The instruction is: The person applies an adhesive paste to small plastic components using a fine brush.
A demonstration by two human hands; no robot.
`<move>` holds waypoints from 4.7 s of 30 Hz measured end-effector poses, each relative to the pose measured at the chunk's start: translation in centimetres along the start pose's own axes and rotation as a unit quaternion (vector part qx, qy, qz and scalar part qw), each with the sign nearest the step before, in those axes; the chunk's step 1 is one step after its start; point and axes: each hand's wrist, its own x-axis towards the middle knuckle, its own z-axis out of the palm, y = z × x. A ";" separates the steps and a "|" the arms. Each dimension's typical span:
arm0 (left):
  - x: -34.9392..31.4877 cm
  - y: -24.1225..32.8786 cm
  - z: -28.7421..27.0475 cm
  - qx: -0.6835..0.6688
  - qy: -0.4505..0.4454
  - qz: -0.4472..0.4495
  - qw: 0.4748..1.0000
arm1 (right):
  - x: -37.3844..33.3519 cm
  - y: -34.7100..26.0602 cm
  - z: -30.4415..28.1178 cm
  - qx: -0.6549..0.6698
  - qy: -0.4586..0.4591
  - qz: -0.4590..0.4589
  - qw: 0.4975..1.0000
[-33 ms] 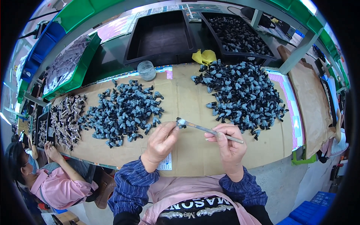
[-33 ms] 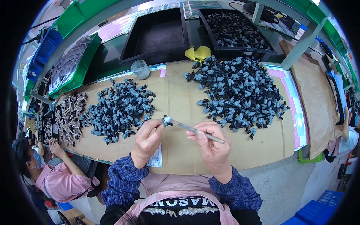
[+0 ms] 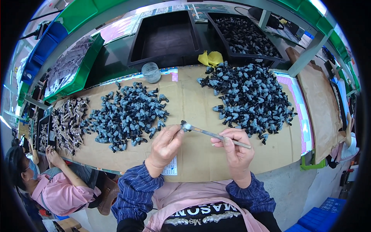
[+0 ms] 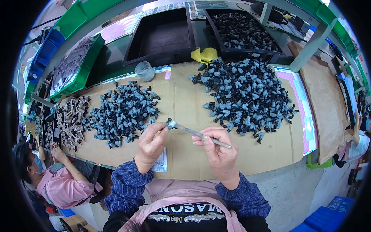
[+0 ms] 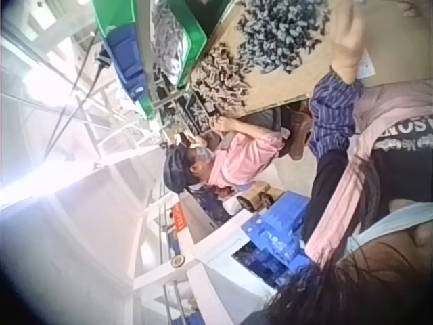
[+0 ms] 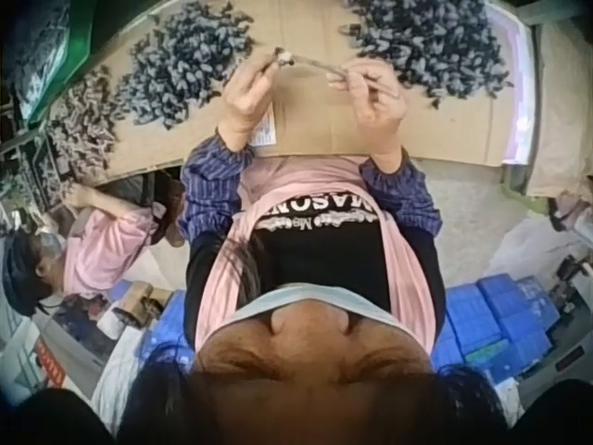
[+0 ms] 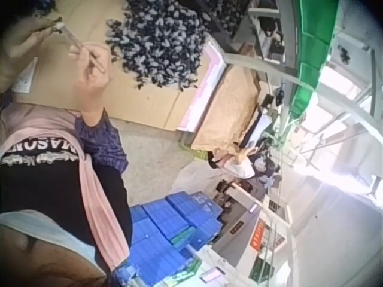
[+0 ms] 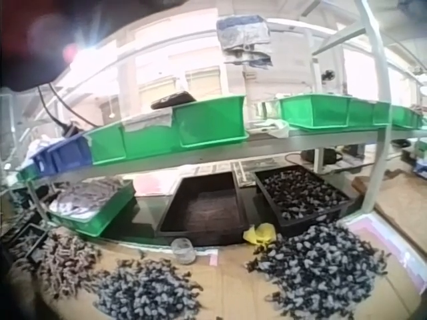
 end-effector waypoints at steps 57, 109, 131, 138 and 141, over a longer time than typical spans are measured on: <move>4.9 -0.2 4.2 -0.228 -0.131 -0.461 0.848 | 2.8 2.6 -2.1 -0.083 0.023 -0.089 0.992; 1.2 -1.4 1.2 -0.012 -0.023 -0.054 0.998 | 2.7 1.3 0.3 -0.069 -0.020 -0.065 0.995; 1.1 -1.5 0.6 -0.078 -0.010 -0.343 0.936 | 1.6 2.0 -0.6 -0.150 -0.051 -0.086 0.984; 1.4 -1.4 0.5 -0.087 -0.026 -0.398 0.913 | 1.4 2.1 0.2 -0.156 -0.098 -0.087 0.979; 1.6 -2.2 -0.8 -0.036 -0.027 -0.376 0.926 | 0.8 2.4 -0.5 -0.170 -0.081 -0.081 0.979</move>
